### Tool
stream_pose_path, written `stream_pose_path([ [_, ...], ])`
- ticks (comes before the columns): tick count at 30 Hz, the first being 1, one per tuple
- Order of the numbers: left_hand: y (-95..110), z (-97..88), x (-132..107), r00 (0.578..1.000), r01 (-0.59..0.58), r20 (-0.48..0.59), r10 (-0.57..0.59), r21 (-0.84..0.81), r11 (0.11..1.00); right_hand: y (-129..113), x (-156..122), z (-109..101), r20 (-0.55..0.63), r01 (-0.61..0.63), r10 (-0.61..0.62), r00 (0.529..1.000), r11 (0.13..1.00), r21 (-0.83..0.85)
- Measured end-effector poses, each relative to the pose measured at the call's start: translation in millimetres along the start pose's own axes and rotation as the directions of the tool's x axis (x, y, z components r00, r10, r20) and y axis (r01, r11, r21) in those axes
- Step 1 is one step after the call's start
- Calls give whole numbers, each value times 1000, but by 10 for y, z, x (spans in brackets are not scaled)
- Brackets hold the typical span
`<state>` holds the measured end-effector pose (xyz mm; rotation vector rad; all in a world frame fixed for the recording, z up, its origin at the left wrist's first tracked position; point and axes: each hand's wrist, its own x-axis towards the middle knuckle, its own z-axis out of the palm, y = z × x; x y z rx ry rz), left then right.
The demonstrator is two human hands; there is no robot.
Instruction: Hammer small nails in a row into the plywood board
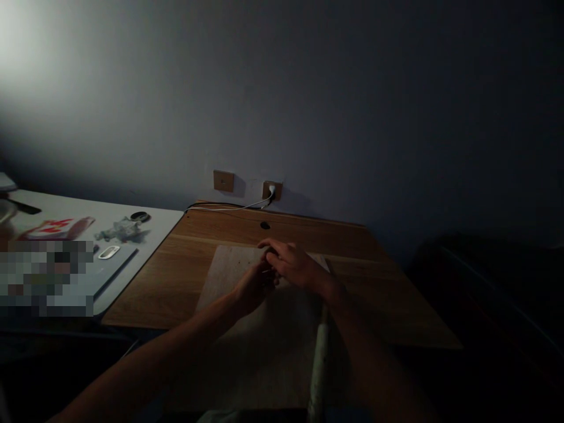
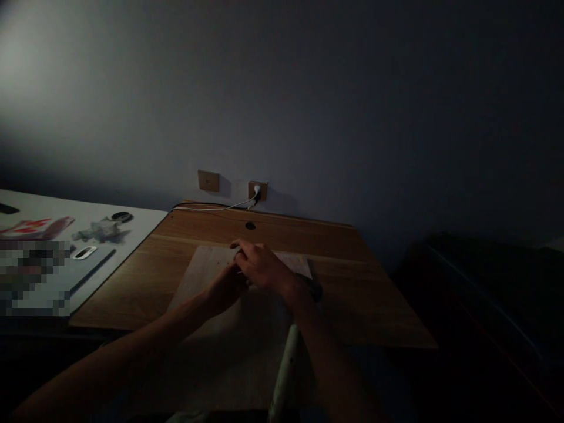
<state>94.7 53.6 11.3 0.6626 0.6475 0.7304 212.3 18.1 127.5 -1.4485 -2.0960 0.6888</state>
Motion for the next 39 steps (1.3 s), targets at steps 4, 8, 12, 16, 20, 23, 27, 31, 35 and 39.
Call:
stream_pose_path([
  [4, 21, -49, 19, 999, -51, 26, 45, 372, 927, 166, -136, -20, -203, 4, 19, 979, 994, 113],
  [8, 23, -115, 8, 950, -309, 265, 164, 728, 612, 380, -365, -10, -287, -52, 105, 952, 981, 187],
  [12, -44, -136, -105, 878, -479, 447, 174, 809, 341, 505, -671, 101, -327, -87, 151, 933, 975, 203],
  [16, -129, -165, -249, 776, -626, 622, 104, 780, 8, 539, -1080, 279, -364, -109, 154, 918, 984, 140],
  [20, -158, -209, -325, 639, -737, 768, -45, 594, -323, 586, -1514, 400, -423, -206, 254, 870, 966, 157],
  [23, -145, -208, -339, 592, -762, 801, -95, 517, -390, 673, -1760, 484, -496, -272, 317, 808, 948, 164],
  [27, -131, -196, -336, 590, -764, 802, -92, 518, -385, 807, -1908, 638, -498, -362, 345, 796, 930, 67],
  [31, -125, -205, -327, 616, -725, 787, -38, 548, -418, 865, -1895, 751, -442, -462, 420, 792, 887, 14],
  [35, -100, -213, -353, 631, -716, 775, -45, 559, -419, 833, -1813, 767, -369, -474, 440, 819, 880, -1],
  [39, -72, -282, -478, 643, -703, 765, 11, 596, -388, 759, -1714, 743, -350, -474, 431, 831, 879, -42],
])
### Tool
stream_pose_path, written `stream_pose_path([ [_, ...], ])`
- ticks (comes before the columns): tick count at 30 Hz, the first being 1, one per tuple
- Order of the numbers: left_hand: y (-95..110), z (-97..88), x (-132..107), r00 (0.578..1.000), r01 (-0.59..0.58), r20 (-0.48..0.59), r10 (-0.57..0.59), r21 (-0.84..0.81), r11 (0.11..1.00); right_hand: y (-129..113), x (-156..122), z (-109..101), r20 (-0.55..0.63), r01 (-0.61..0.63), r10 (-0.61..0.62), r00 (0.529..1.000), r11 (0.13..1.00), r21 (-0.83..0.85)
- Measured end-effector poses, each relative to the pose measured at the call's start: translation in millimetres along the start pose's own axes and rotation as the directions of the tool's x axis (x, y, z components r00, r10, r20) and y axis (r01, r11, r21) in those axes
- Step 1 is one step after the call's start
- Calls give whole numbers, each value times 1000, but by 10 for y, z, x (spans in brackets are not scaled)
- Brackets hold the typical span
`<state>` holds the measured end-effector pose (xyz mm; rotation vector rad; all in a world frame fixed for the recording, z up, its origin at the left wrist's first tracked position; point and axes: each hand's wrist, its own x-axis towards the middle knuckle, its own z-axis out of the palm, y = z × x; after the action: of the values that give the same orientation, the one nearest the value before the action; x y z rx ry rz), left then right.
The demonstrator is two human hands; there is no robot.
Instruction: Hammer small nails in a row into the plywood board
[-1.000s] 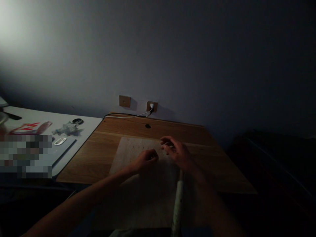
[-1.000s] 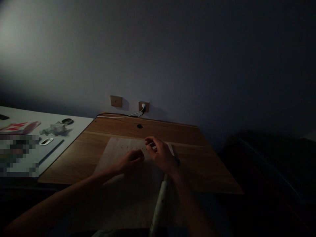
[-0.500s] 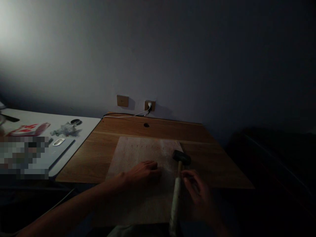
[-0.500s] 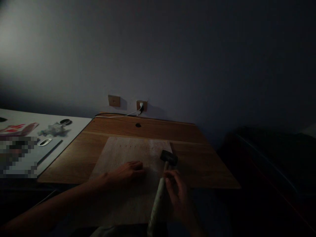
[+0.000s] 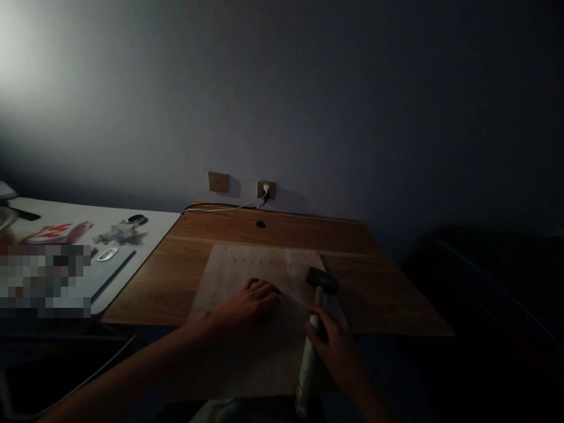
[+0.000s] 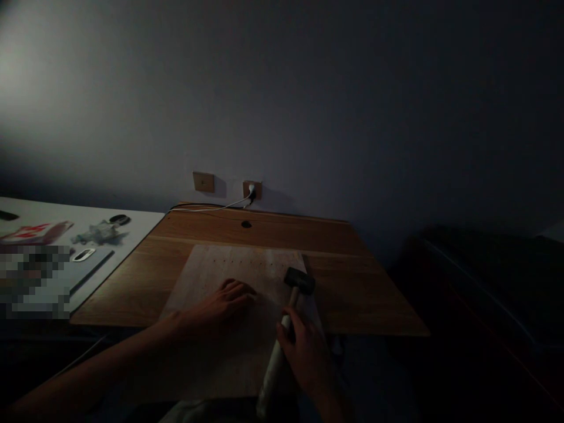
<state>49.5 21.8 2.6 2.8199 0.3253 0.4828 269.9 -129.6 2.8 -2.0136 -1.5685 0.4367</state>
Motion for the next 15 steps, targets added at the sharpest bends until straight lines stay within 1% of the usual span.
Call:
stream_pose_path([
  [2, 13, -24, -145, 998, 54, -41, -55, -9, 998, -68, 27, 11, -47, 16, -16, 999, 1000, -4],
  [4, 15, -48, -343, 989, 119, -85, -119, -1, 993, -147, 49, 50, -71, 23, -22, 997, 1000, 8],
  [6, 15, -75, -573, 971, 201, -139, -195, 31, 979, -229, 63, 113, -49, 10, -10, 999, 1000, 9],
  [9, 63, -135, -916, 944, 286, -202, -259, 115, 951, -298, 63, 187, -25, 13, -13, 1000, 1000, -1],
  [10, 100, -158, -1017, 939, 306, -208, -274, 141, 941, -287, 58, 187, -28, 32, -32, 999, 999, 9],
  [12, 204, -199, -1184, 940, 301, -224, -259, 180, 937, -182, 41, 136, -43, 80, -78, 996, 996, 40],
  [13, 265, -214, -1248, 944, 287, -224, -243, 192, 939, -88, 31, 92, -82, 91, -88, 993, 995, 40],
  [15, 386, -229, -1339, 956, 253, -206, -211, 207, 945, 161, 11, -8, -195, 72, -75, 978, 997, -24],
])
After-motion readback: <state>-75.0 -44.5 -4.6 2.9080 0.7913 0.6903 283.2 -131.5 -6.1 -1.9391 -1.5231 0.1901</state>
